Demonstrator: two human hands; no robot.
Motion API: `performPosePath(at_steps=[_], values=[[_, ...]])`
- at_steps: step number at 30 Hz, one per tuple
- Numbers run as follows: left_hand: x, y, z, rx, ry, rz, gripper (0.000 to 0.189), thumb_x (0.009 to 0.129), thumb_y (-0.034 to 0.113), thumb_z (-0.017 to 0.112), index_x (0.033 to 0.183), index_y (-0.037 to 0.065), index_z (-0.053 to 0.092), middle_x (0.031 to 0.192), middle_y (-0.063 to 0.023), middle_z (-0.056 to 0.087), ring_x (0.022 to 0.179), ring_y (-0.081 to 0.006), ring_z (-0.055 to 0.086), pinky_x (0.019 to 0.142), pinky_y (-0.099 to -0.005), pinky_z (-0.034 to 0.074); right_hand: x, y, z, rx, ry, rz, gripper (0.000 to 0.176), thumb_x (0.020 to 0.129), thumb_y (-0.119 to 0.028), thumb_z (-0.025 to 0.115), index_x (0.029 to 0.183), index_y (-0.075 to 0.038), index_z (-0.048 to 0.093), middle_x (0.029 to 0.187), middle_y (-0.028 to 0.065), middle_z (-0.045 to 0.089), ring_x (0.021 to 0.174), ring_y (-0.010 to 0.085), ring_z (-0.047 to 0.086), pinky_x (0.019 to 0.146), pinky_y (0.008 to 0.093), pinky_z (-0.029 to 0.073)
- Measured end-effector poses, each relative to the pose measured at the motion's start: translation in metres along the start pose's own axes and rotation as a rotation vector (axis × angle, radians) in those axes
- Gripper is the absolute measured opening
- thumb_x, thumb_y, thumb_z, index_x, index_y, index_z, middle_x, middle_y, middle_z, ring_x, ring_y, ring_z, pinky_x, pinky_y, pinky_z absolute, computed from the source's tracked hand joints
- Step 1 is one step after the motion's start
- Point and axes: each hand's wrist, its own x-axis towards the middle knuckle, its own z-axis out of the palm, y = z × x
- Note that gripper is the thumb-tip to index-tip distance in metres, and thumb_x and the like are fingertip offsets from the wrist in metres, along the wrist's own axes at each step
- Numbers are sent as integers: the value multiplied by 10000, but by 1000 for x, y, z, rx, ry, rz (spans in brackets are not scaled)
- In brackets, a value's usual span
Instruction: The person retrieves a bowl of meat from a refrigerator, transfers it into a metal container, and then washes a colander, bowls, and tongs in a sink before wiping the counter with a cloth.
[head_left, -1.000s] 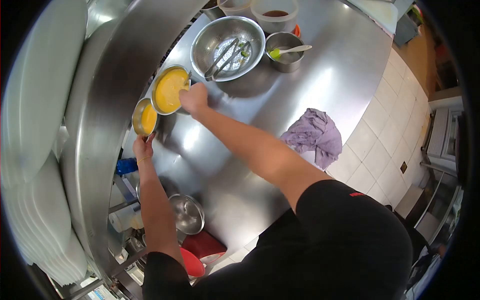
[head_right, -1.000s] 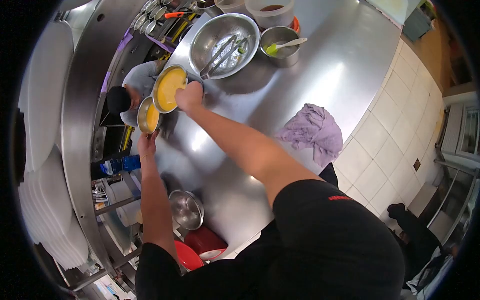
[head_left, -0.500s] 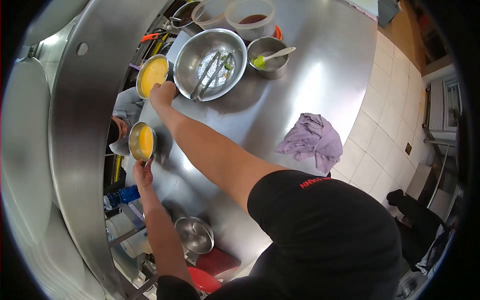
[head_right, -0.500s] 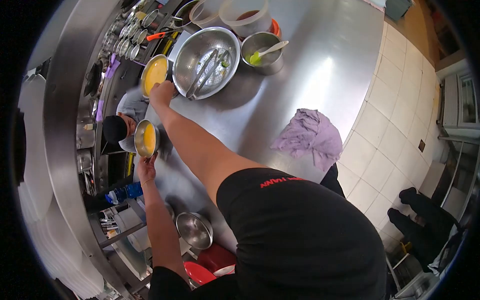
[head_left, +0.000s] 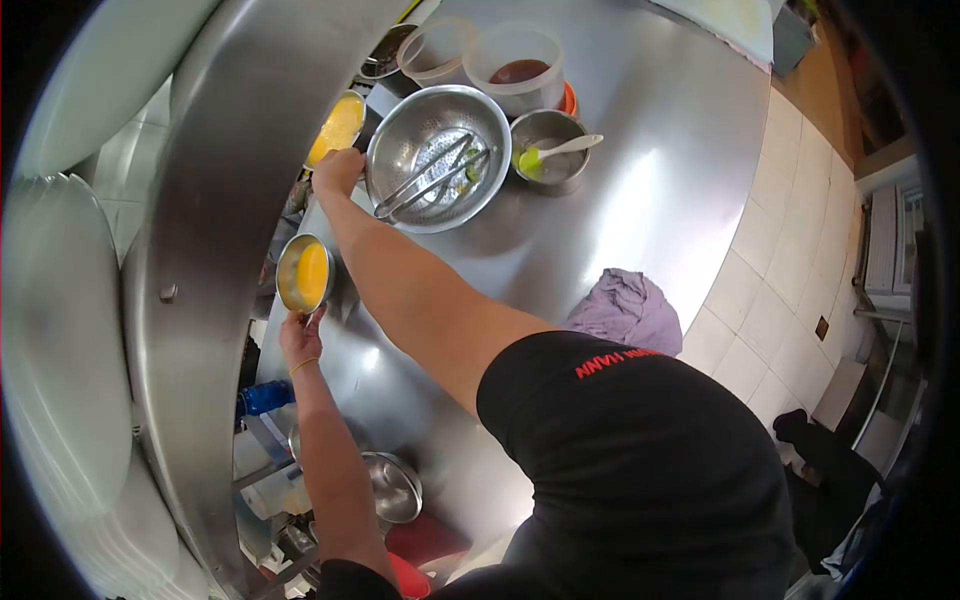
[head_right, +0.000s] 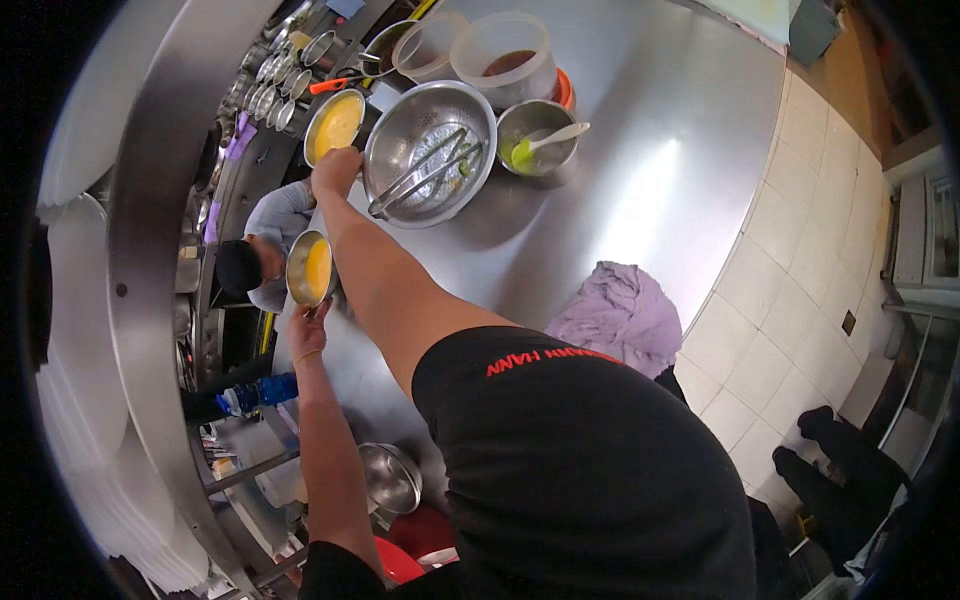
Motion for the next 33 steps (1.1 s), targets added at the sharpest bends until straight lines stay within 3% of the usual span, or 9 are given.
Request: performPosePath(at_steps=[10, 13, 17, 19, 21, 22, 24, 29, 33], values=[[14, -5, 68, -128, 10, -12, 197, 849, -24, 471, 1025, -88, 532, 971, -149, 556, 899, -290, 603, 846, -495, 562, 22, -2, 22, -138, 6, -39, 252, 835, -62, 525, 1006, 121, 499, 956, 273, 585, 892, 387, 583, 831, 432, 434], [10, -6, 92, -171, 57, -3, 204, 853, -23, 462, 1035, -99, 516, 970, -159, 547, 903, -304, 601, 833, -483, 569, 21, -26, 6, 65, 95, 207, 283, 851, -104, 510, 1017, 124, 491, 969, 279, 589, 914, 405, 598, 826, 445, 449], [15, -4, 125, -235, 110, -20, 194, 854, -30, 462, 1021, -120, 500, 980, -178, 533, 887, -326, 596, 827, -462, 577, 2, -20, -14, 451, -555, 449, 324, 832, -204, 537, 995, 76, 547, 971, 269, 620, 956, 435, 606, 828, 461, 492], [15, -4, 137, -296, 149, -49, 188, 854, -32, 464, 1013, -126, 497, 975, -180, 528, 878, -330, 595, 830, -458, 578, -20, -27, -106, 27, -742, -581, 268, 817, -182, 519, 909, 58, 597, 935, 242, 645, 923, 404, 622, 791, 430, 506], [21, -10, 136, -368, 119, 10, 182, 857, -30, 469, 1003, -135, 494, 993, -179, 509, 898, -333, 587, 872, -465, 562, -26, -73, -197, -206, -1079, -697, 232, 820, -169, 507, 819, 36, 617, 845, 224, 648, 833, 366, 633, 709, 413, 499], [24, -11, 139, -376, 109, 12, 182, 857, -30, 469, 1003, -135, 494, 993, -179, 509, 898, -333, 587, 872, -465, 562, -34, -76, -241, 115, -1163, -305, 232, 856, -201, 512, 796, -3, 618, 768, 196, 628, 743, 359, 612, 652, 419, 475], [27, -14, 144, -278, 112, -12, 190, 871, -10, 481, 1016, -130, 505, 1031, -187, 495, 933, -310, 572, 912, -452, 541, -22, -84, -331, -280, -1419, -635, 284, 915, -274, 500, 828, -20, 592, 744, 160, 598, 654, 315, 572, 633, 394, 463], [-26, -6, 182, -328, 97, 59, 300, 890, 37, 513, 1153, -95, 458, 1093, -169, 480, 961, -311, 544, 940, -454, 512, -2, -53, -490, -927, -1179, -1013, 339, 855, -330, 568, 1070, -73, 623, 1136, 183, 582, 1070, 334, 544, 885, 479, 410], [-91, 2, 215, -144, 493, 166, 282, 909, 127, 548, 1142, -14, 475, 1090, -130, 493, 950, -264, 553, 807, -381, 527, 22, -28, -548, -1092, -1303, -1139, 399, 840, -300, 564, 1194, -116, 571, 1303, 132, 489, 1227, 313, 431, 979, 504, 333]])
